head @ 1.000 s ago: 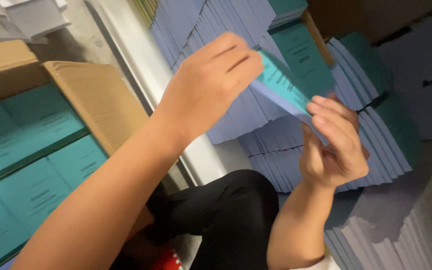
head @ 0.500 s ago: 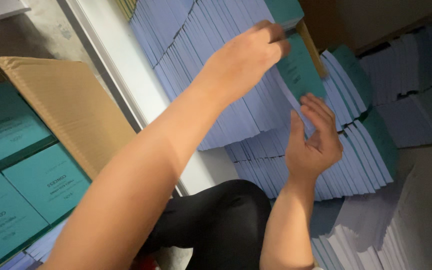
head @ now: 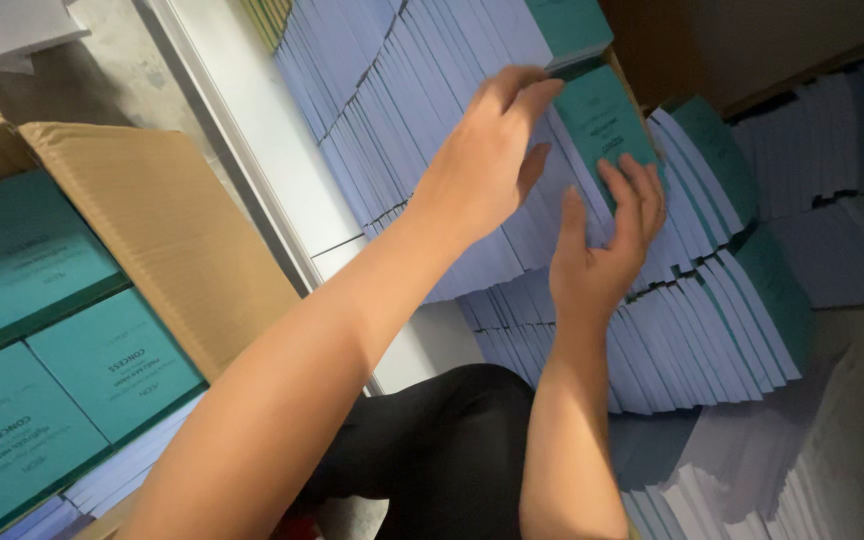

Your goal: The person takes booklets out of a cardboard box by hand and places them into stacks on an adjacent shelf.

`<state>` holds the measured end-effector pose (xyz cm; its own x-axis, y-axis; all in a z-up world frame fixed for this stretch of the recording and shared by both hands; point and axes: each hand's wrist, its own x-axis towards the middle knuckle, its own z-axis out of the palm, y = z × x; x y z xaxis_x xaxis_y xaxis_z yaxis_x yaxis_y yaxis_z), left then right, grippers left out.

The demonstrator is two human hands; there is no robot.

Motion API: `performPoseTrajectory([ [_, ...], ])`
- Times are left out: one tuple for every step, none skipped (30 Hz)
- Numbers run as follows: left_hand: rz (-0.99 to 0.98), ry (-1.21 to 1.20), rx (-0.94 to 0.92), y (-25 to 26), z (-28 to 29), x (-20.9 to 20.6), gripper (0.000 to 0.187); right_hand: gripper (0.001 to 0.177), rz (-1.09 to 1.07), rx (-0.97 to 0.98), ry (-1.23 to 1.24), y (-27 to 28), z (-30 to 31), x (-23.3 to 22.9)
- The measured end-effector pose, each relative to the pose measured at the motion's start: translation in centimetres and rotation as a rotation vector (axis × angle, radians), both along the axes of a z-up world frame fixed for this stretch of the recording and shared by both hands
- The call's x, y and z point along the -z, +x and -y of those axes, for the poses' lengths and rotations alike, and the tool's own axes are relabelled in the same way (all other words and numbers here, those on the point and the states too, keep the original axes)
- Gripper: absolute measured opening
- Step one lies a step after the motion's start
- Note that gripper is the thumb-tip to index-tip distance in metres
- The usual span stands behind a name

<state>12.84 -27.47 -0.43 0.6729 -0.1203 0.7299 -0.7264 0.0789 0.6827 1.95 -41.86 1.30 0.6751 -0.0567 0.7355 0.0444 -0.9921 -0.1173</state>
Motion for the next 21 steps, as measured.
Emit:
performPoseTrajectory([
  [-0.088,-0.035,0.058,-0.3,0.0,0.1,0.054,0.029,-0.011,0.016,0.037,0.1,0.0,0.1],
  [-0.087,-0.035,0.059,-0.6,0.0,0.1,0.054,0.031,-0.024,0.034,0.074,0.0,0.1,0.2],
  [-0.11,-0.025,0.066,-0.9,0.1,0.1,0.056,0.031,-0.023,0.034,0.074,0.0,0.3,0.3],
  [-0.133,-0.016,0.074,-1.1,0.1,0.1,0.057,0.032,0.008,0.007,0.095,0.0,0.5,0.4],
  [-0.133,-0.016,0.073,-1.4,0.1,0.2,0.057,0.032,0.038,-0.02,0.116,0.0,0.7,0.5],
  [-0.208,0.041,0.11,-1.6,0.1,0.2,0.059,0.032,0.04,-0.022,0.117,-0.1,0.9,0.5],
  [-0.282,0.099,0.148,-1.8,0.2,0.2,0.06,0.033,0.064,0.003,0.147,-0.4,1.0,0.6],
  [-0.28,0.098,0.144,-1.9,0.3,0.3,0.06,0.033,0.087,0.026,0.176,-0.4,1.2,0.7],
  [-0.213,0.111,0.115,-2.0,0.5,0.4,0.065,0.033,0.089,0.022,0.176,-0.2,1.4,0.8],
  [-0.149,0.126,0.09,-2.2,0.8,0.6,0.07,0.033,0.06,0.035,0.173,-0.1,1.6,1.1],
  [-0.15,0.128,0.091,-2.2,1.0,0.9,0.07,0.033,0.032,0.047,0.17,0.0,1.8,1.3],
  [-0.118,0.107,0.095,-2.1,1.2,1.0,0.072,0.033,0.032,0.048,0.17,0.0,1.9,1.5],
  [-0.085,0.086,0.099,-2.0,1.3,1.1,0.073,0.033,0.03,0.045,0.158,-0.1,2.0,1.6],
  [-0.081,0.087,0.098,-1.9,1.3,1.0,0.073,0.033,0.035,0.041,0.147,0.0,2.0,1.7],
  [-0.064,0.109,0.092,-1.8,1.2,0.9,0.076,0.033,0.039,0.04,0.149,0.1,2.1,1.7],
  [-0.051,0.132,0.084,-1.8,0.9,0.8,0.078,0.032,0.043,0.041,0.156,0.3,2.1,1.8],
  [-0.049,0.134,0.081,-1.8,0.6,0.5,0.078,0.032,0.046,0.042,0.163,0.3,2.0,1.8],
  [-0.152,0.205,0.165,-1.8,0.2,0.2,0.081,0.032,0.049,0.037,0.165,0.2,1.9,1.8],
  [-0.254,0.276,0.25,-1.9,-0.2,-0.1,0.083,0.032,0.055,0.026,0.179,0.1,1.7,1.7],
  [-0.248,0.28,0.244,-1.9,-0.7,-0.3,0.083,0.033,0.064,0.014,0.195,0.1,1.5,1.7],
  [-0.171,0.308,0.189,-2.0,-1.1,-0.5,0.079,0.033,0.07,0.009,0.199,0.0,1.4,1.4],
])
